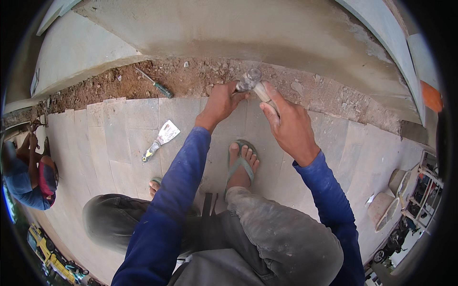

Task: The person uses a hammer and a chisel to chip away at the concrete edge of a tiled step. They repeatedly strike the chisel to break up the material along the boundary between the tile and the rough concrete. Another worker is visible in the background performing similar tasks.

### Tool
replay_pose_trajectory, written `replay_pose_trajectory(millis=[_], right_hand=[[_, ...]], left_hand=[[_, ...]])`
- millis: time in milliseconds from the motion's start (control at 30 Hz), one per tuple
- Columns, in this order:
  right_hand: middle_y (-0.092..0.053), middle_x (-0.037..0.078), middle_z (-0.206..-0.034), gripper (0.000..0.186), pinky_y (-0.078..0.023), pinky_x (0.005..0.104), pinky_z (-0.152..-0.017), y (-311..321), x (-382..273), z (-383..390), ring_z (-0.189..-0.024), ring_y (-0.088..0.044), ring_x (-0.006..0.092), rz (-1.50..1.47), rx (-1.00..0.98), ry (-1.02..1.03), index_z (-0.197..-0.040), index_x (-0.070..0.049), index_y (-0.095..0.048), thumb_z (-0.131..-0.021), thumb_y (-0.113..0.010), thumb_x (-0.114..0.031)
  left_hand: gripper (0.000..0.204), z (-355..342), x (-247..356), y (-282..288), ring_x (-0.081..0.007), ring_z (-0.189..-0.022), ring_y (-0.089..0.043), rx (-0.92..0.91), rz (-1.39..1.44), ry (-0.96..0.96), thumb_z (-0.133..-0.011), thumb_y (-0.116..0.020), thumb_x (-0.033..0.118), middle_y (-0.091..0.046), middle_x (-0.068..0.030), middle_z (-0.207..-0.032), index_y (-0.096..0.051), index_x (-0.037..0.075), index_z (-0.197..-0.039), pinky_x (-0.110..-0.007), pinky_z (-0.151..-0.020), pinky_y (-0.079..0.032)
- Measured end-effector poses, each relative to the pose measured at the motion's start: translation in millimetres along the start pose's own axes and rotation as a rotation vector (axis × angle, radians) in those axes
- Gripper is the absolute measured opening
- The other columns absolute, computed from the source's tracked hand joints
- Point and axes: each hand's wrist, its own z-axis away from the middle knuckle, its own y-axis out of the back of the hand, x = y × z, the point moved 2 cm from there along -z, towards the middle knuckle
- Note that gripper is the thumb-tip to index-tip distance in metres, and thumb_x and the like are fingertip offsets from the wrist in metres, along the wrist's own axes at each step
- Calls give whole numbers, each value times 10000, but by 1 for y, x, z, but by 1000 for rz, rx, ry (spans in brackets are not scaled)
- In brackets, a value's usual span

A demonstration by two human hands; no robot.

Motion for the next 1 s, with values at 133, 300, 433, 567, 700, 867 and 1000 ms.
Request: replay_pose_trajectory(millis=[133,300,433,567,700,867,1000], right_hand=[[-702,253,-964,446,-537,410,-719,10,-8,1,-813,-698,412,19,43,43,-1412,-66,-521,-989,-609,-175],[-678,226,-886,454,-518,434,-667,-12,6,12,-796,-688,387,71,8,30,-1395,-93,-539,-970,-626,-226],[-674,220,-838,460,-509,424,-640,-12,13,12,-754,-685,370,45,9,-4,-1397,-96,-539,-966,-628,-229],[-677,234,-847,448,-499,395,-628,-6,19,29,-708,-672,350,-48,194,-45,-1402,-88,-538,-985,-605,-238],[-679,224,-854,448,-485,364,-623,1,30,48,-661,-643,300,-91,124,-234,-1413,-70,-529,-1004,-584,-244],[-685,218,-886,464,-489,347,-640,4,42,65,-664,-635,267,-86,142,-306,-1428,-49,-509,-1012,-572,-244],[-686,229,-939,469,-498,347,-662,-8,48,62,-688,-645,266,-89,177,-171,-1426,-40,-509,-1012,-575,-251]], left_hand=[[314,2,4,0,-398,-705,-650,15,-25,11,-849,-770,267,-684,-217,-788,-708,21,-1035,-422,-649,-491],[239,5,10,2,-450,-816,-645,-16,-61,-27,-859,-742,200,-677,-240,-855,-680,-3,-969,-459,-701,-504],[196,0,2,-4,-423,-792,-654,100,-8,-62,-873,-729,174,-684,-222,-849,-692,9,-971,-426,-702,-516],[204,-5,1,-5,-313,-741,-690,373,26,0,-890,-730,197,-702,-187,-837,-705,22,-991,-397,-680,-515],[247,-30,-12,43,-188,-725,-677,568,103,53,-916,-725,265,-721,-123,-794,-717,28,-984,-343,-669,-507],[252,-22,-7,55,-161,-688,-632,198,-57,178,-907,-733,263,-710,-95,-758,-718,20,-975,-340,-674,-502],[224,-9,-32,36,-161,-709,-634,137,-84,222,-915,-723,229,-706,-103,-785,-700,15,-978,-332,-674,-501]])
